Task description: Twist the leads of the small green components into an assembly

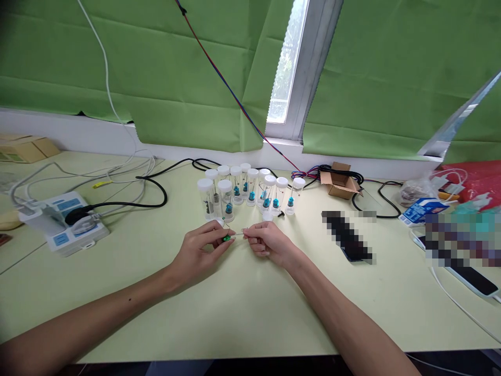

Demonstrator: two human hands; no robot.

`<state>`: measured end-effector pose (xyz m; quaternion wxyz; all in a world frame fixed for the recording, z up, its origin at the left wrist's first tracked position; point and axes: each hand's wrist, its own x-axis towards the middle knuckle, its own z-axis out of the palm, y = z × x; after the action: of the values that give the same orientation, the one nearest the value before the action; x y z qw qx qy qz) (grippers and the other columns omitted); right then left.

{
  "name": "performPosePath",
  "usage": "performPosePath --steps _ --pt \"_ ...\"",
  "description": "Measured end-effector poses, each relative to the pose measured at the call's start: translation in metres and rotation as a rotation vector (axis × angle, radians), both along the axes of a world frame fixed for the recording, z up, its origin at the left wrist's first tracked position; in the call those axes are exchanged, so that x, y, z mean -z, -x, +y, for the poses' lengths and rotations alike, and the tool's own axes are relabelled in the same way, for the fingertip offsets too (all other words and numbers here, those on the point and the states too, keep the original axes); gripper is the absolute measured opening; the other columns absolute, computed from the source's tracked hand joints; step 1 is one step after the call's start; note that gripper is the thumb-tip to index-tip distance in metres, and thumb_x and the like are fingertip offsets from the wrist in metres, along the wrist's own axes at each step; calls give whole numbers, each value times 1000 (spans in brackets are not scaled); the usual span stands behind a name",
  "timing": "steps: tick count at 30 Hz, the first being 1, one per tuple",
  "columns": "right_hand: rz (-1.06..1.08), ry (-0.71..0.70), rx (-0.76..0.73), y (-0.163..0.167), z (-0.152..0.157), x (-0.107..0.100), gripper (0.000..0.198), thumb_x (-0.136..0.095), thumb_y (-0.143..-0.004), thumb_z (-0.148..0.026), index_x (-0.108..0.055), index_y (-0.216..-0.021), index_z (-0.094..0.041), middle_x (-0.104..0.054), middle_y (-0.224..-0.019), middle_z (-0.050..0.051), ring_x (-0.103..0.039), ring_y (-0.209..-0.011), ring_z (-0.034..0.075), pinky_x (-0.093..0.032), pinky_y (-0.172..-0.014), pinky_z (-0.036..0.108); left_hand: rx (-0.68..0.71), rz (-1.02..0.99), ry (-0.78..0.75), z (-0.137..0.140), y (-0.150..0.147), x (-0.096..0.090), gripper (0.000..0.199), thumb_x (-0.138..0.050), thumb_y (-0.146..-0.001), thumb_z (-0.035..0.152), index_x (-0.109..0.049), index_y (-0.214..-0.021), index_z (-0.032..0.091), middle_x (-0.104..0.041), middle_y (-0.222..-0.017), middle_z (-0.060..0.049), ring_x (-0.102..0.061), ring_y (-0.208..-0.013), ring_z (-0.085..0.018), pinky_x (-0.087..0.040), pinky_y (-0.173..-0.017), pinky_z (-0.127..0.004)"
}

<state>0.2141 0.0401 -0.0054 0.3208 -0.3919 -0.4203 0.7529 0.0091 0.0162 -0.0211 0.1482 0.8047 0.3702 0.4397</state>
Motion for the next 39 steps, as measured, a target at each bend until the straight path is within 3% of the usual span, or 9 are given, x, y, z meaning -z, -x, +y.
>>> performPosePath --steps 4,9,13,18,22,25,33,39 --pt "-9 5 -5 0 0 1 32 -81 -69 -34 -56 -65 -13 -33 -51 -10 -24 -39 1 -13 -35 17 9 -30 46 0 -1 -1 17 -58 -90 23 -73 -96 18 -58 -78 -3 -54 -58 -9 -47 -55 -22" --pt "-37 -121 15 2 -2 3 35 -79 -71 -42 -57 -67 -14 -39 -53 -8 -28 -39 2 -16 -35 17 -17 -104 147 -1 -2 -2 15 -62 -87 25 -74 -93 18 -58 -78 -3 -55 -61 -11 -47 -53 -22" --pt "-132 -341 73 7 -5 4 37 -73 -75 -49 -56 -68 -16 -46 -50 -7 -35 -38 5 -25 -37 20 -39 -210 306 0 -3 -3 11 -66 -83 27 -72 -85 18 -59 -80 -2 -56 -56 -10 -47 -49 -22" --pt "-273 -674 231 8 -7 2 28 -68 -82 -44 -59 -94 -20 -52 -56 -6 -46 -46 10 -36 -45 22 -13 -381 561 2 -4 -7 16 -71 -80 33 -68 -83 18 -55 -60 2 -53 -44 -10 -43 -41 -22" --pt "-416 -929 254 6 -6 2 17 -64 -86 -34 -62 -83 -18 -59 -65 -1 -50 -53 10 -40 -53 24 7 -421 627 2 -4 -9 18 -71 -80 35 -67 -83 17 -53 -53 3 -52 -44 -10 -43 -43 -22" --pt "-490 -1041 240 5 -6 3 16 -59 -89 -29 -63 -78 -18 -61 -65 -1 -50 -54 10 -39 -55 24 17 -415 636 3 -3 -8 19 -71 -80 35 -67 -85 17 -52 -51 3 -51 -44 -11 -44 -44 -23" --pt "-530 -1111 208 4 -5 4 16 -57 -90 -20 -62 -75 -17 -57 -59 -3 -47 -53 9 -36 -53 22 -2 -369 593 2 -3 -7 21 -71 -80 36 -69 -88 16 -54 -60 2 -54 -45 -11 -44 -43 -23" --pt "-527 -1088 192 3 -5 5 17 -55 -90 -22 -60 -75 -17 -56 -59 -3 -46 -52 9 -35 -53 22 -18 -326 495 3 -2 -6 21 -69 -81 34 -70 -92 17 -56 -75 0 -57 -49 -9 -47 -47 -24"
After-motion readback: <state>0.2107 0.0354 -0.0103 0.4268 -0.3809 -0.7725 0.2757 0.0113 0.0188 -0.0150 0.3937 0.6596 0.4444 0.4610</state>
